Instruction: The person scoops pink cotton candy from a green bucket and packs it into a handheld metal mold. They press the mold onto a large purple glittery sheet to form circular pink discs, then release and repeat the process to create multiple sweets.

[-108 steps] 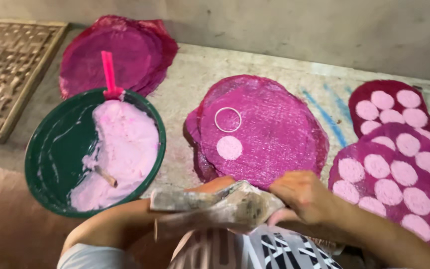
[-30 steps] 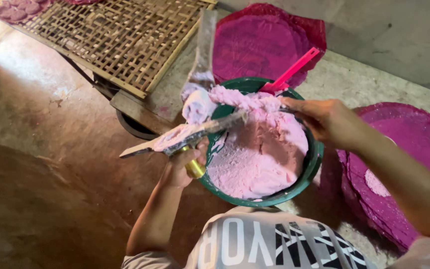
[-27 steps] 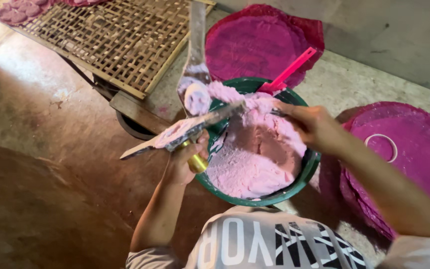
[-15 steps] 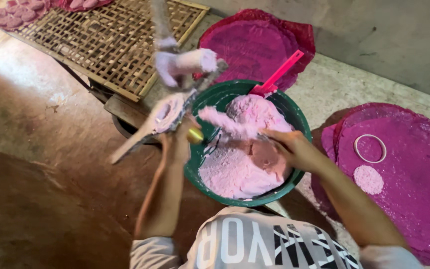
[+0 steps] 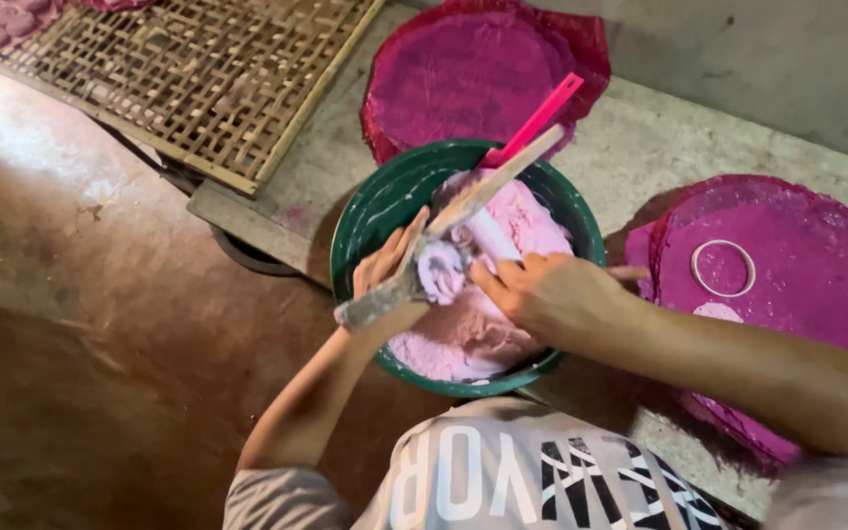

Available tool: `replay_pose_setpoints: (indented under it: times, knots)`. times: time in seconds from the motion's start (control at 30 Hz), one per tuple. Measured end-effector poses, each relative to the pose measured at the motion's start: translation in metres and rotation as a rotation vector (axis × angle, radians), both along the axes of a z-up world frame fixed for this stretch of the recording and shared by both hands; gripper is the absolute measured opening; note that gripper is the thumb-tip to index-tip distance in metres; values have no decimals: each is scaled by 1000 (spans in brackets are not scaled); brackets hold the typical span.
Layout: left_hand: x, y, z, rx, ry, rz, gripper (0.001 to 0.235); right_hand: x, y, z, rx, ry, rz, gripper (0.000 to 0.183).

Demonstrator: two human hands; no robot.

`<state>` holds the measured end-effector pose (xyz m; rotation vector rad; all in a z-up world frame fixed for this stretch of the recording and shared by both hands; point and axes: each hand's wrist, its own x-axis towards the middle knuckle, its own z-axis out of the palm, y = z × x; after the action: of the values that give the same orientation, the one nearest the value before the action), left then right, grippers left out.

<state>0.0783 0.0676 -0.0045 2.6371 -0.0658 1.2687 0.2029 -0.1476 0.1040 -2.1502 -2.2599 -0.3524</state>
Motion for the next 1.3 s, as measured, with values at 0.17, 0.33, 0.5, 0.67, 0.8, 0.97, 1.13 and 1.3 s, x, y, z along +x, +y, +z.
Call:
replay_pose_setpoints:
  times: [0.17, 0.33, 0.5, 0.67, 0.8, 0.97, 1.13, 1.3]
  knots:
    - [-16, 21, -2, -469, 178, 141, 43, 19, -53, 17, -269, 118, -302, 69]
    - [0, -11, -1, -964, -7, -32, 32, 4, -18, -9, 288, 894, -112, 81]
    - [5, -27, -22, -825, -17, -46, 22, -15, 7, -100, 305, 813, -247, 84]
    - [-2, 13, -55, -1292, -130, -165, 18, -6, -49, -129, 221, 921, -169, 74]
    - [-3, 25, -54, -1518, -199, -201, 26, 13, -51, -110, 132, 1317, -228, 24]
    - [3, -13, -41, -1123, -73, -265, 15, 13, -7, -119, 52, 1861, -249, 21]
    - [0, -10, -39, -978, 15, -240, 15, 6, -3, -151, -14, 1865, -223, 28]
    - [-13, 23, -40, -1449, -177, -89, 33, 16, -46, -147, -190, 1976, -425, 28]
